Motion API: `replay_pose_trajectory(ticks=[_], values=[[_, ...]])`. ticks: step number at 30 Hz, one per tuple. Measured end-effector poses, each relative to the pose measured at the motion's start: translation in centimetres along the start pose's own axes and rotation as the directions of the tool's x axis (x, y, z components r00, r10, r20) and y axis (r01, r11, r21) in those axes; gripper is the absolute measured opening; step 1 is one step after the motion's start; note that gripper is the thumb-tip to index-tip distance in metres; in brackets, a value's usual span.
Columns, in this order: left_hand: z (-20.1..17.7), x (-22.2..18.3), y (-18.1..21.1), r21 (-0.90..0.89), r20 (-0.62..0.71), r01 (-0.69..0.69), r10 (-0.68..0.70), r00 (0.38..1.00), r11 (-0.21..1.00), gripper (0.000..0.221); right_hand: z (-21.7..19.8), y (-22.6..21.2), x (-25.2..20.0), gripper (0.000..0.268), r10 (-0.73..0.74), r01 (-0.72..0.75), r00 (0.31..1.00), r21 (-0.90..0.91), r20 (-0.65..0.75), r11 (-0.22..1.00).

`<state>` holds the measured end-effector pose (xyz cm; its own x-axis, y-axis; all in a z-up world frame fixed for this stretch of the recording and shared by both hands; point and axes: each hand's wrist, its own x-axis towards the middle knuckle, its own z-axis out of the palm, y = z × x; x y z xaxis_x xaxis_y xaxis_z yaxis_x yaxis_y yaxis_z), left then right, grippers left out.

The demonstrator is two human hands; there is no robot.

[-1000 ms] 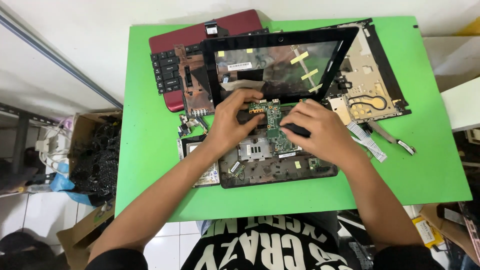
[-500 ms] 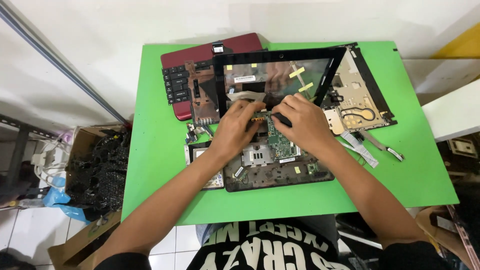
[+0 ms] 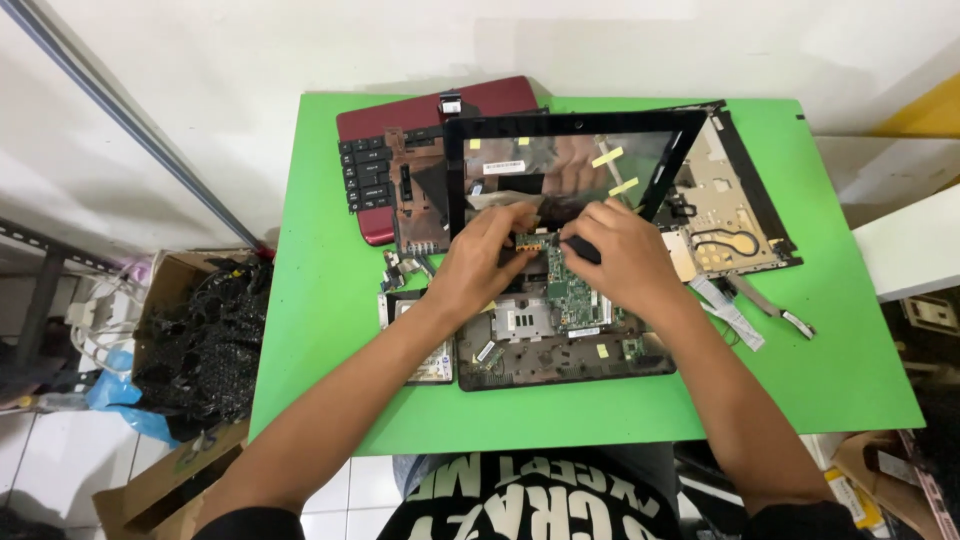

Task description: Removing screws and lifting the motherboard from a laptop chassis during disassembly.

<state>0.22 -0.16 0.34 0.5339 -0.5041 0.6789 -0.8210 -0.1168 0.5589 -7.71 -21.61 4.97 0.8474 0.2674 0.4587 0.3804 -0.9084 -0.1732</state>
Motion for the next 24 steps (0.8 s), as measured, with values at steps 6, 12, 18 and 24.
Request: replay_pose_trajectory(ticks=[6,12,18,24], values=[[0.4,-0.3,-0.3,-0.010,0.016,0.028,-0.028,0.999,1.000,0.047,0.1,0.6,-1.5,0.016,0.052,-0.055,0.998,0.078,0.040,0.995],[-0.1,0.1,-0.2,-0.029,0.039,0.023,-0.022,0.999,0.999,0.049,0.0,-0.4,-1.0,0.013,0.051,-0.053,0.998,0.066,0.028,0.996],[-0.4,0.3,0.4,-0.050,0.039,0.015,-0.013,0.999,0.999,0.049,-1.0,-0.9,-0.6,0.014,0.023,-0.035,0.995,0.121,0.101,0.992],[-0.6,0.5,0.8,-0.012,0.045,0.000,0.001,0.999,1.000,0.047,0.7,-0.4,-0.6,0.011,0.012,-0.020,0.998,0.129,0.067,0.991]])
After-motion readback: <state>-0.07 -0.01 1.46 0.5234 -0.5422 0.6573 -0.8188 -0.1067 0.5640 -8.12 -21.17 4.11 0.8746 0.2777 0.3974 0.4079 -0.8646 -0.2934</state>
